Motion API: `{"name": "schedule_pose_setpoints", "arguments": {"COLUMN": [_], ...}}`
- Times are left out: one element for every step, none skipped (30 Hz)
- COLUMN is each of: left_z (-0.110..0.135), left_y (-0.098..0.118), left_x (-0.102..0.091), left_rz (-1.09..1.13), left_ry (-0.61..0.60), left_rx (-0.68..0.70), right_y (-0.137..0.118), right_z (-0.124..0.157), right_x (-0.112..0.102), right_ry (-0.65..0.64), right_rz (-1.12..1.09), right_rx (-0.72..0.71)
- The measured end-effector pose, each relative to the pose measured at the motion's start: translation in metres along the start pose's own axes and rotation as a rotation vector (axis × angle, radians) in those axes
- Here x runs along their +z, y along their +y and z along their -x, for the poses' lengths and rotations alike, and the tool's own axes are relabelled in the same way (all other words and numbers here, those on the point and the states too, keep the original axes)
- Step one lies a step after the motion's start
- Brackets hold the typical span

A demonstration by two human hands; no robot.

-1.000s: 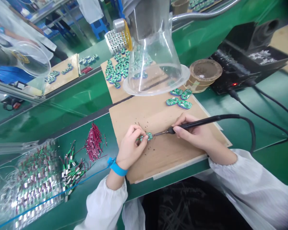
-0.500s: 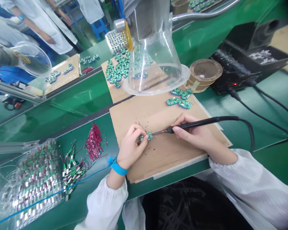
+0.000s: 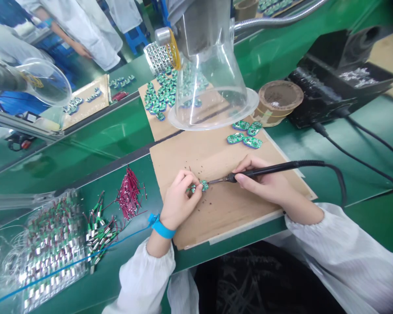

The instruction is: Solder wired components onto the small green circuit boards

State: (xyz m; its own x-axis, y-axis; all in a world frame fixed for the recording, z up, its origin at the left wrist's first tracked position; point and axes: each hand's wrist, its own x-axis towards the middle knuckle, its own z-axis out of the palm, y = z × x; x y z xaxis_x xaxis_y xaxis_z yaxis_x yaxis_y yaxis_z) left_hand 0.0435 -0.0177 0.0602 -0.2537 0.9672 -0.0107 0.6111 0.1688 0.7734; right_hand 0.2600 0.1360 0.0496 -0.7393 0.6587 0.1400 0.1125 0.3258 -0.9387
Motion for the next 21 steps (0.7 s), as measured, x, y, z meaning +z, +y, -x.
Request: {"name": "schedule_pose_setpoints", "arguments": {"left_z": [-0.0002,-0.0004,-0.0005,-0.0007,-0.0008,-0.0008,-0.0009,-0.0009,-0.001,-0.001,-0.0011,-0.0012,-0.0012,-0.0013,-0.0013,-0.0013,-0.0013,-0.0013,-0.0013,-0.0013,-0.0012], "left_y": [0.0,0.0,0.0,0.0001,0.0002,0.0004,0.0006,0.0008,0.0009,0.0009,0.0008,0.0006,0.0003,0.0001,-0.0002,-0.0005,-0.0006,-0.0007,-0.0006,-0.0005,-0.0003], "left_x": [0.0,-0.0001,-0.0002,-0.0004,-0.0007,-0.0009,-0.0011,-0.0012,-0.0012,-0.0012,-0.0011,-0.0011,-0.001,-0.0009,-0.0009,-0.0008,-0.0008,-0.0008,-0.0008,-0.0008,-0.0008], "left_rz": [-0.002,-0.004,-0.007,-0.011,-0.015,-0.019,-0.022,-0.024,-0.026,-0.027,-0.027,-0.027,-0.026,-0.023,-0.021,-0.018,-0.016,-0.014,-0.013,-0.012,-0.011], "left_ry": [-0.001,-0.003,-0.005,-0.008,-0.01,-0.009,-0.009,-0.009,-0.01,-0.011,-0.012,-0.014,-0.016,-0.017,-0.018,-0.018,-0.018,-0.018,-0.017,-0.017,-0.018], "left_rx": [0.001,0.001,0.001,0.002,0.001,0.001,0.0,0.0,0.001,0.003,0.005,0.006,0.007,0.008,0.009,0.008,0.007,0.006,0.005,0.004,0.002], "right_y": [0.0006,0.0011,0.0016,0.0019,0.0021,0.0021,0.0021,0.002,0.0019,0.0018,0.0018,0.0017,0.0017,0.0016,0.0015,0.0013,0.0012,0.001,0.0009,0.0009,0.0009], "right_z": [0.0001,0.0002,0.0002,0.0002,0.0002,0.0001,0.0,-0.0001,-0.0001,-0.0002,-0.0002,-0.0003,-0.0003,-0.0004,-0.0006,-0.0008,-0.001,-0.0013,-0.0016,-0.0019,-0.0021], "right_x": [-0.0001,-0.0003,-0.0003,-0.0003,-0.0003,-0.0002,-0.0001,0.0,0.0002,0.0003,0.0004,0.0004,0.0005,0.0005,0.0005,0.0006,0.0007,0.0008,0.0009,0.0011,0.0013], "right_ry": [-0.004,-0.008,-0.012,-0.016,-0.016,-0.015,-0.015,-0.013,-0.013,-0.015,-0.016,-0.017,-0.015,-0.013,-0.014,-0.015,-0.018,-0.021,-0.024,-0.027,-0.027], "right_rz": [0.004,0.004,0.002,0.0,-0.002,-0.003,-0.002,-0.002,-0.003,-0.006,-0.009,-0.009,-0.007,-0.004,-0.004,-0.006,-0.012,-0.02,-0.03,-0.036,-0.04], "right_rx": [0.001,0.001,0.003,0.004,0.003,0.002,0.002,0.004,0.007,0.01,0.013,0.016,0.015,0.015,0.017,0.018,0.021,0.024,0.027,0.03,0.032]}}
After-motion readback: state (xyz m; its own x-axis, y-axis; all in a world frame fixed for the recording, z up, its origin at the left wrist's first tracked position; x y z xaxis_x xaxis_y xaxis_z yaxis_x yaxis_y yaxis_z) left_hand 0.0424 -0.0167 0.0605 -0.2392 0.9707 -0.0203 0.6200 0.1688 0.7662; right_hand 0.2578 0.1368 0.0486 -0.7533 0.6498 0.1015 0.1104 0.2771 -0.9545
